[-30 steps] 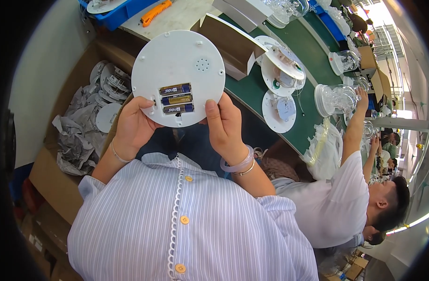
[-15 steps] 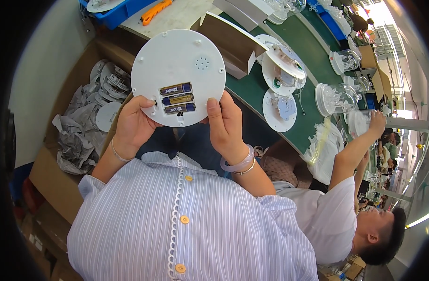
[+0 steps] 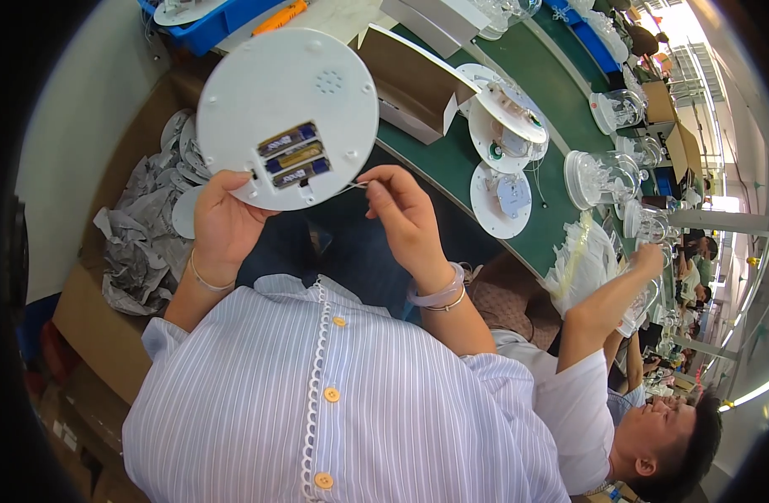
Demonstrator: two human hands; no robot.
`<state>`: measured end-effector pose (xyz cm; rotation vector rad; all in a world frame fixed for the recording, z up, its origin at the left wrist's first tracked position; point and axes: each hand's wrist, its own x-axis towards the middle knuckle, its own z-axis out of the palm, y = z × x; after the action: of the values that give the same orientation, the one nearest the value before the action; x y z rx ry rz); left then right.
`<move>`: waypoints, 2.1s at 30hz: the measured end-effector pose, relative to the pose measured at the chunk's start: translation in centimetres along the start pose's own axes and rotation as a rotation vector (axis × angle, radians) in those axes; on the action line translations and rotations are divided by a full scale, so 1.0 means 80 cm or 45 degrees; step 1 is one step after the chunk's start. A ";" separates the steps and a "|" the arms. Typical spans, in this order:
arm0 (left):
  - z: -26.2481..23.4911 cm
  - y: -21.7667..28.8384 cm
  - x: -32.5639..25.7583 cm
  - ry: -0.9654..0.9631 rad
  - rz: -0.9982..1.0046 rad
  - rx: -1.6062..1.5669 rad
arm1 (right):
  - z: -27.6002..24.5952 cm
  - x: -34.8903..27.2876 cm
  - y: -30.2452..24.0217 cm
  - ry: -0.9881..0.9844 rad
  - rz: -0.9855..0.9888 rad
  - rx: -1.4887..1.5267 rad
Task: The person is assembling and testing circular light fixtures by inserting batteries and checking the internal components.
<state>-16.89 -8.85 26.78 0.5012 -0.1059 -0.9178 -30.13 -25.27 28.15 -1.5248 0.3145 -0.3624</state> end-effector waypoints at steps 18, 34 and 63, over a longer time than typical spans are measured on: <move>0.004 0.015 -0.015 -0.257 0.291 -0.214 | -0.003 0.002 0.010 0.000 0.078 0.171; 0.002 0.036 -0.003 -0.859 -0.252 -0.765 | 0.006 -0.002 -0.002 -0.175 -0.132 0.072; 0.029 0.013 -0.023 -0.217 0.215 0.136 | 0.006 0.002 0.010 -0.053 0.050 0.206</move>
<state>-17.96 -7.72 29.50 0.5044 -0.3487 -0.7910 -29.77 -24.91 27.38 -1.3634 0.2755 -0.3168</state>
